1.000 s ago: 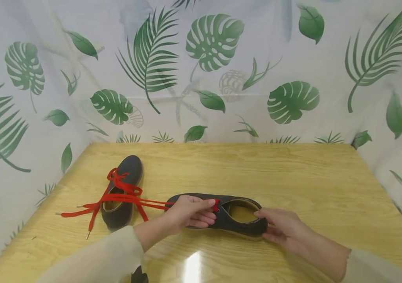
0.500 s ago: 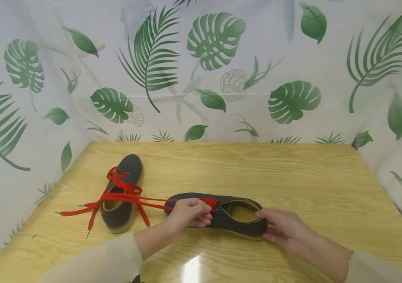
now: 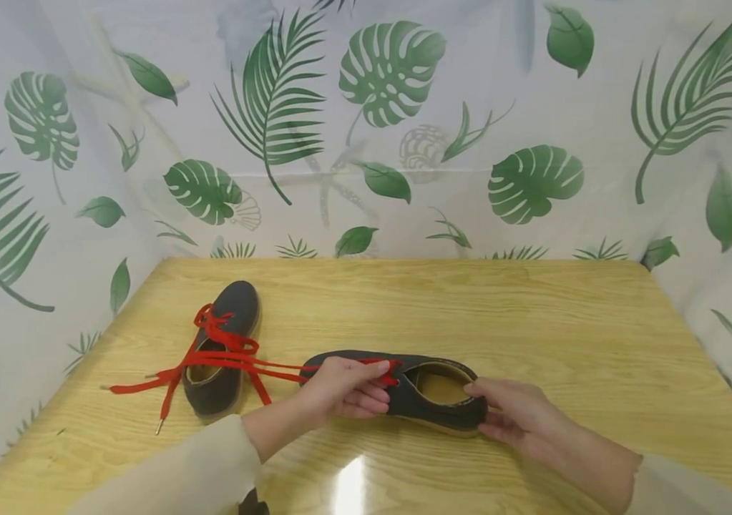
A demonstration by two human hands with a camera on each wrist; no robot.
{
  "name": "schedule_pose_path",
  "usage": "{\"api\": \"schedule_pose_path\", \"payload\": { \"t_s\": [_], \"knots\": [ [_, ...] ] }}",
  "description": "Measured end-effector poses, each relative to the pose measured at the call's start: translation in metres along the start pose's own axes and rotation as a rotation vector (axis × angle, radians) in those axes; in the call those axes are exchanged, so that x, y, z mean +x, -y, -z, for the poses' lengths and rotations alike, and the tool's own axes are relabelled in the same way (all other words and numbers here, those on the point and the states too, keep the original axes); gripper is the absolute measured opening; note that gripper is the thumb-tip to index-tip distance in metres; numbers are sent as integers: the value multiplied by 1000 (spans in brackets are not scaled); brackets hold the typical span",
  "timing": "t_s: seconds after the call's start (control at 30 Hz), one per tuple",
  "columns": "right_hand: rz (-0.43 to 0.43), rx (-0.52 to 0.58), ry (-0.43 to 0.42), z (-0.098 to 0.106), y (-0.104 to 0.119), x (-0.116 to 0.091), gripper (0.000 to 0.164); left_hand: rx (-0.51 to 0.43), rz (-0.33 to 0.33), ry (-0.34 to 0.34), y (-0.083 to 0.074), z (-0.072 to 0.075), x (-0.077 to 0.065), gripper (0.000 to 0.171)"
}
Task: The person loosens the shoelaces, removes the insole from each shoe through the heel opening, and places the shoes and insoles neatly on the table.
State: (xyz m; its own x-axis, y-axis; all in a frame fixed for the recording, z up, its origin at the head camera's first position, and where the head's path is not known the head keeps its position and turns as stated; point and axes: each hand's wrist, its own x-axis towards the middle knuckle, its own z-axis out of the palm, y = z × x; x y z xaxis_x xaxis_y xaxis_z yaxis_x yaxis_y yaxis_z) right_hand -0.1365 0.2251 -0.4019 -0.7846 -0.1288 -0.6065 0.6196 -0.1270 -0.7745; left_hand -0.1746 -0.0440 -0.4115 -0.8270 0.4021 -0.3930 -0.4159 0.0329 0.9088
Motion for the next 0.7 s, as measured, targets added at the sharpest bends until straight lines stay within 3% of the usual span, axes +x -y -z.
{"api": "schedule_pose_path", "payload": {
  "t_s": [0.1,0.37,0.47,0.53,0.7],
  "knots": [
    [3,3,6,1,-1,0,7,-25,-12,-21,1,-1,1,23],
    [6,5,22,-2,-1,-1,8,-152,-167,-127,18,1,-7,19],
    [12,6,19,-4,1,-3,9,-177,-188,-150,20,3,-8,14],
    [17,1,17,-4,1,-3,9,-187,-179,-139,19,6,-7,12],
    [22,-9,8,-3,1,-3,5,-179,-82,-72,11,10,-5,19]
  ]
}}
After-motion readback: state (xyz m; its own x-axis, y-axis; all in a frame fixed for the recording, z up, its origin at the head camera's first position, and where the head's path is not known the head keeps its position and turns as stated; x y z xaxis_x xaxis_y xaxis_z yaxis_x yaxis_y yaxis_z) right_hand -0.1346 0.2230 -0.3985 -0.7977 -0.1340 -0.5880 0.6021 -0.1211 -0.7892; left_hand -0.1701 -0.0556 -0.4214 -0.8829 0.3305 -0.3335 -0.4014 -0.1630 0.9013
